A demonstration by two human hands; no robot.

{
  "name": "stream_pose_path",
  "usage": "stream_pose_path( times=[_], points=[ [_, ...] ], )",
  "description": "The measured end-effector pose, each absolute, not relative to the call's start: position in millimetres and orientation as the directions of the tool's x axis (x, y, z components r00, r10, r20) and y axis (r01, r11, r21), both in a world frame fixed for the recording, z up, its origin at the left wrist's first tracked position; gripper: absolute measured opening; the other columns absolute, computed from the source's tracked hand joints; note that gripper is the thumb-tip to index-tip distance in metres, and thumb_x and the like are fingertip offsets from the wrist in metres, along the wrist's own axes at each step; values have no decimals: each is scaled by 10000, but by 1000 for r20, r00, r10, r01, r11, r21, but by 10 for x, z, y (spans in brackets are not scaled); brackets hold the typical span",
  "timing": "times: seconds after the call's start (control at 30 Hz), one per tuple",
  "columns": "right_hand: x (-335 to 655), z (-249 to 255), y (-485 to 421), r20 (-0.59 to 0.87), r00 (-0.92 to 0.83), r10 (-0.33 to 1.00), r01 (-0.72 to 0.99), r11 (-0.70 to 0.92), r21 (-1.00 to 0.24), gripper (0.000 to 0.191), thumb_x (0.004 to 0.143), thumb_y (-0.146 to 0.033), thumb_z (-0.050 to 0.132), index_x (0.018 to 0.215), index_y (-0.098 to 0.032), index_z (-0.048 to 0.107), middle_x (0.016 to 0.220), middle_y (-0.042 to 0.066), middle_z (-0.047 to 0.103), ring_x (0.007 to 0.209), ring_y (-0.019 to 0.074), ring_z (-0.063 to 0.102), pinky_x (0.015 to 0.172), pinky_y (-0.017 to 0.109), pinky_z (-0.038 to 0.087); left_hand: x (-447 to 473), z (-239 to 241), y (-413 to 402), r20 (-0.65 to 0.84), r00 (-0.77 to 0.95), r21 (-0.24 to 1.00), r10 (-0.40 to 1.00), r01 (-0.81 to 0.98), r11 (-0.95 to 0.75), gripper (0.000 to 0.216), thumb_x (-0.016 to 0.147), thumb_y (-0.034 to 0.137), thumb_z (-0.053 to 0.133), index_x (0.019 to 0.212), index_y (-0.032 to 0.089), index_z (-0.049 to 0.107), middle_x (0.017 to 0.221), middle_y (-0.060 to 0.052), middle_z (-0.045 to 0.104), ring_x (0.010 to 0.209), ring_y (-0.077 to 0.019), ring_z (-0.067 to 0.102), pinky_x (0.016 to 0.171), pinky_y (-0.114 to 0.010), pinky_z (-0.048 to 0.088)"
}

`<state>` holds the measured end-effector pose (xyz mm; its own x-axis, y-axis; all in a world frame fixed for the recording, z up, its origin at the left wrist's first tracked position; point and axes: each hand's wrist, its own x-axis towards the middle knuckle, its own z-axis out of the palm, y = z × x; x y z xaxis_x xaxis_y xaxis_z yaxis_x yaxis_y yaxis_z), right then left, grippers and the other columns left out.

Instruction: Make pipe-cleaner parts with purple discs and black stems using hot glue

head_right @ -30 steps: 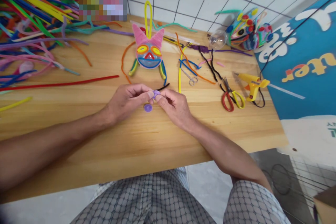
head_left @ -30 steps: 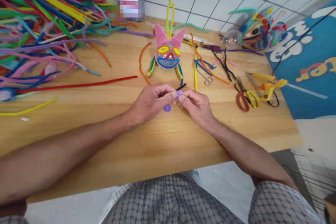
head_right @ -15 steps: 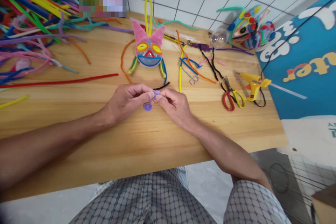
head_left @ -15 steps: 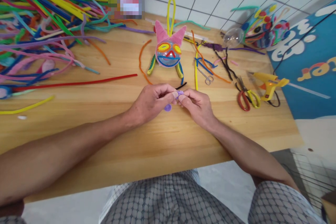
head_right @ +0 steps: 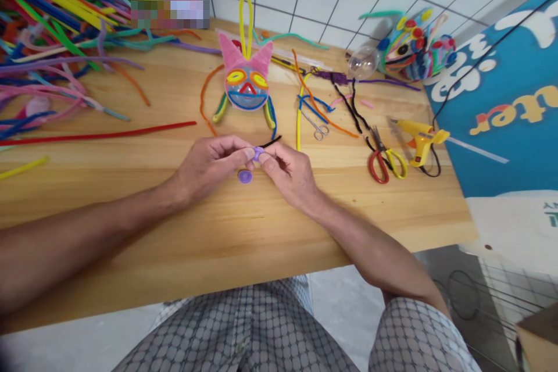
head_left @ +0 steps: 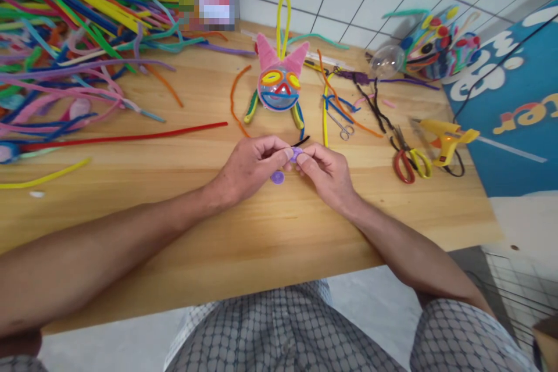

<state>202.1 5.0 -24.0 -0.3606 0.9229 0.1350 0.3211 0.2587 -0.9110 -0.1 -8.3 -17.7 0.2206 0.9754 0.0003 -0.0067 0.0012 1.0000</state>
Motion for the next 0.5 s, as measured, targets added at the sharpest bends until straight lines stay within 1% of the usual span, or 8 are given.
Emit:
stream_pose_path(
  times=[0.13, 0.3, 0.4, 0.5],
  points=[
    [2005, -214, 38, 145, -369, 918, 321, 272, -907, 299, 1026, -427, 626, 821, -214, 671, 713, -11, 630, 644, 136, 536, 615, 298, 411, 5, -165, -94, 15, 227, 1000, 974, 22, -21, 221, 926, 347, 699, 815, 156, 716, 740, -22, 757, 588, -112, 676, 581, -216, 549],
    [2028, -227, 55, 128, -360, 924, 331, 254, -909, 315, 1026, -473, 633, 845, -218, 672, 724, -10, 628, 653, 138, 538, 614, 297, 416, -20, -111, -71, 14, 230, 999, 973, 44, -25, 226, 931, 353, 684, 819, 160, 720, 776, -32, 776, 615, -122, 679, 584, -226, 544],
    [2036, -221, 63, 146, -361, 921, 322, 270, -907, 283, 1016, -464, 656, 876, -219, 680, 733, -14, 626, 649, 133, 529, 610, 293, 412, -83, -56, -9, 7, 221, 985, 975, 168, -45, 224, 933, 335, 676, 807, 161, 743, 791, -31, 787, 638, -121, 665, 592, -225, 516],
    [2024, -185, 63, 196, -389, 900, 293, 323, -900, 185, 981, -384, 714, 912, -213, 697, 807, -6, 671, 689, 127, 559, 649, 290, 434, -174, -12, 80, -8, 225, 944, 974, 324, -67, 226, 912, 293, 691, 739, 163, 755, 746, -22, 777, 635, -111, 628, 593, -221, 476]
  ],
)
